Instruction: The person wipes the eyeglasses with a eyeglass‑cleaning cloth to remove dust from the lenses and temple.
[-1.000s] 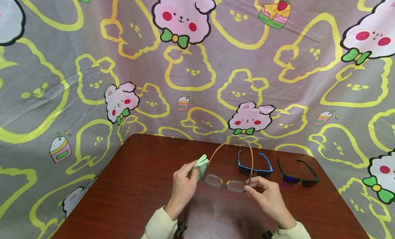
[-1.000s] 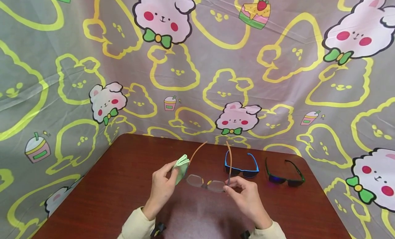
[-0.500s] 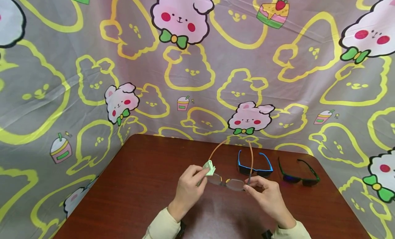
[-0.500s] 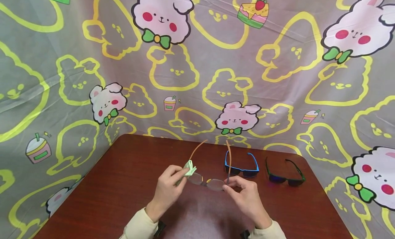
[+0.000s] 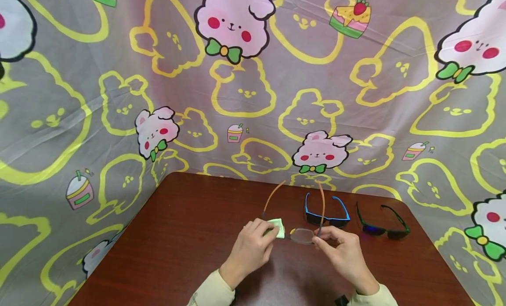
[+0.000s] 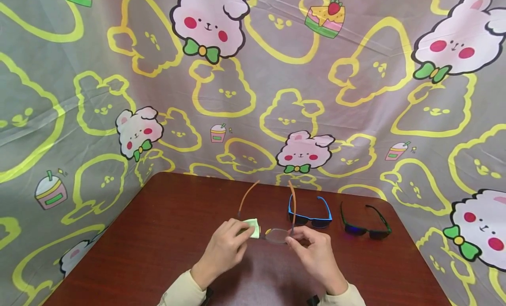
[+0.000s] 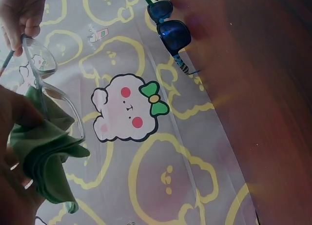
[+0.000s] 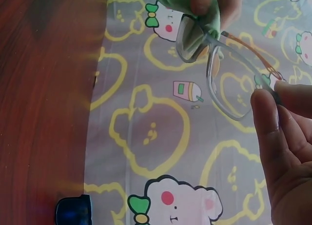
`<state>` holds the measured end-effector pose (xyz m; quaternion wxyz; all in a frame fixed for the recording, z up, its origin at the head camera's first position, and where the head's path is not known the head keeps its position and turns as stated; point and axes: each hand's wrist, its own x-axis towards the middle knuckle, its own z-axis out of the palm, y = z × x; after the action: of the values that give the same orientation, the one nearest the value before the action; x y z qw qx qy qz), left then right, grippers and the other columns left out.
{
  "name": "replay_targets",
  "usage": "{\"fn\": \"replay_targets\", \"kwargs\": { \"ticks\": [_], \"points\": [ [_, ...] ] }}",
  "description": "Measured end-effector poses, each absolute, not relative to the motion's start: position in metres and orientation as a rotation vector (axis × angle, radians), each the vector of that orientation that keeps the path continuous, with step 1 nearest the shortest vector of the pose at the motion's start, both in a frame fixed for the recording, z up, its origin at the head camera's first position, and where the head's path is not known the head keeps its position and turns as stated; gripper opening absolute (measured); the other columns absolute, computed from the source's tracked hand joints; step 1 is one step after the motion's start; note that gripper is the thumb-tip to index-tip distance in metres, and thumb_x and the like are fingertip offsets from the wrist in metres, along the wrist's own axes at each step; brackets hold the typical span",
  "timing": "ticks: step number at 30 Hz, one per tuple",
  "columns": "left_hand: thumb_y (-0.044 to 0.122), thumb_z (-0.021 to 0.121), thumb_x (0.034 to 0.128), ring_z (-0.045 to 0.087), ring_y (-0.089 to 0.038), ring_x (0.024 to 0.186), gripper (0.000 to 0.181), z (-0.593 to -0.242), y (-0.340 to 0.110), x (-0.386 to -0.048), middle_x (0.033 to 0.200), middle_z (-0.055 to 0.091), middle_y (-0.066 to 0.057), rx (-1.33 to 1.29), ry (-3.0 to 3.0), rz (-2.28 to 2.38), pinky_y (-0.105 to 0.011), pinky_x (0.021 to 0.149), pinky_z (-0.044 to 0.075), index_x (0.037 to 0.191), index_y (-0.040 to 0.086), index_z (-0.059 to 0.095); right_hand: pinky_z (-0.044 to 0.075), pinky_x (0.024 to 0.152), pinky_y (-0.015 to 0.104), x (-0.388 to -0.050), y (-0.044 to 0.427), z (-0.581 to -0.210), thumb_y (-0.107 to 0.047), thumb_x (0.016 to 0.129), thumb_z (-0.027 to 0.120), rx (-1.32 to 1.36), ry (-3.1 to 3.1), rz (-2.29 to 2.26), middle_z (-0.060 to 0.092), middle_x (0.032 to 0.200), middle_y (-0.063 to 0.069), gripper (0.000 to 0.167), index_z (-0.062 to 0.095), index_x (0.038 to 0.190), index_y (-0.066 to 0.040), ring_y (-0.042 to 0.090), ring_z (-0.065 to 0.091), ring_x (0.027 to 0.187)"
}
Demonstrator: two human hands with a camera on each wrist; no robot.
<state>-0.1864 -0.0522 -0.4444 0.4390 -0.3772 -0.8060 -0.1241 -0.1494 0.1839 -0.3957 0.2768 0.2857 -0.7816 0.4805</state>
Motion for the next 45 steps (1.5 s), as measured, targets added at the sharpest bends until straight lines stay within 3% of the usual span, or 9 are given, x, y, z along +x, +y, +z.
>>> {"fn": "replay_targets", "kwargs": {
  "ticks": [4,13,18,28,38,41,45],
  "points": [
    [-0.001,0.061,0.0658,0.052,-0.017,0.085,0.042,-0.445,-0.053,-0.185,0.097,0.058,0.0,-0.965,-2.075,-0.291,-0.026,0.061,0.041,0.103,0.014,0.071,0.049,0.05,0.017,-0.153,0.186,-0.402,0.022,0.067,0.07,0.752,-2.098,1.306,0.065,0.064,0.007,0.024,0.066,0.082,0.003,0.014,0.062,0.054],
    [-0.008,0.058,0.0553,0.052,-0.018,0.078,0.047,-0.443,-0.055,-0.187,0.088,0.056,-0.001,-0.898,-1.963,-0.304,-0.027,0.064,0.046,0.094,0.013,0.074,0.05,0.053,0.018,-0.167,0.197,-0.426,0.013,0.072,0.074,0.73,-2.133,1.338,0.067,0.071,0.005,0.024,0.069,0.084,-0.006,0.008,0.062,0.059],
    [-0.004,0.059,0.0641,0.055,-0.02,0.082,0.036,-0.441,-0.056,-0.188,0.093,0.061,-0.003,-0.873,-1.95,-0.175,-0.027,0.063,0.043,0.094,0.01,0.072,0.05,0.052,0.017,-0.166,0.195,-0.422,0.017,0.07,0.073,0.702,-2.13,1.322,0.066,0.07,0.005,0.026,0.068,0.083,-0.004,0.009,0.062,0.057],
    [0.001,0.041,0.0864,0.059,-0.019,0.1,0.034,-0.442,-0.053,-0.19,0.103,0.066,0.0,-0.942,-1.939,-0.152,-0.033,0.081,0.046,0.102,0.01,0.07,0.048,0.049,0.017,-0.148,0.184,-0.392,0.02,0.069,0.071,0.631,-2.125,1.26,0.065,0.064,0.003,0.023,0.067,0.081,0.001,0.011,0.061,0.054],
    [0.006,0.033,0.0953,0.06,-0.016,0.094,0.037,-0.442,-0.044,-0.186,0.099,0.067,0.002,-0.976,-1.943,-0.158,-0.028,0.071,0.046,0.102,0.01,0.069,0.052,0.054,0.019,-0.151,0.188,-0.395,0.021,0.068,0.071,0.765,-2.122,1.27,0.068,0.07,0.011,0.023,0.066,0.083,0.004,0.02,0.066,0.057],
    [0.008,0.037,0.0935,0.06,-0.017,0.092,0.034,-0.443,-0.044,-0.186,0.099,0.066,0.002,-0.949,-1.941,-0.145,-0.027,0.068,0.045,0.101,0.01,0.069,0.052,0.054,0.019,-0.151,0.188,-0.396,0.023,0.068,0.07,0.785,-2.111,1.288,0.067,0.07,0.013,0.024,0.066,0.083,0.005,0.021,0.065,0.057],
    [0.01,0.052,0.0808,0.057,-0.017,0.084,0.024,-0.445,-0.043,-0.185,0.096,0.066,0.001,-0.878,-1.989,-0.098,-0.027,0.061,0.04,0.097,0.011,0.069,0.051,0.053,0.018,-0.151,0.188,-0.397,0.023,0.068,0.069,0.793,-2.103,1.292,0.067,0.07,0.012,0.024,0.066,0.083,0.005,0.019,0.065,0.057]
  ]
}}
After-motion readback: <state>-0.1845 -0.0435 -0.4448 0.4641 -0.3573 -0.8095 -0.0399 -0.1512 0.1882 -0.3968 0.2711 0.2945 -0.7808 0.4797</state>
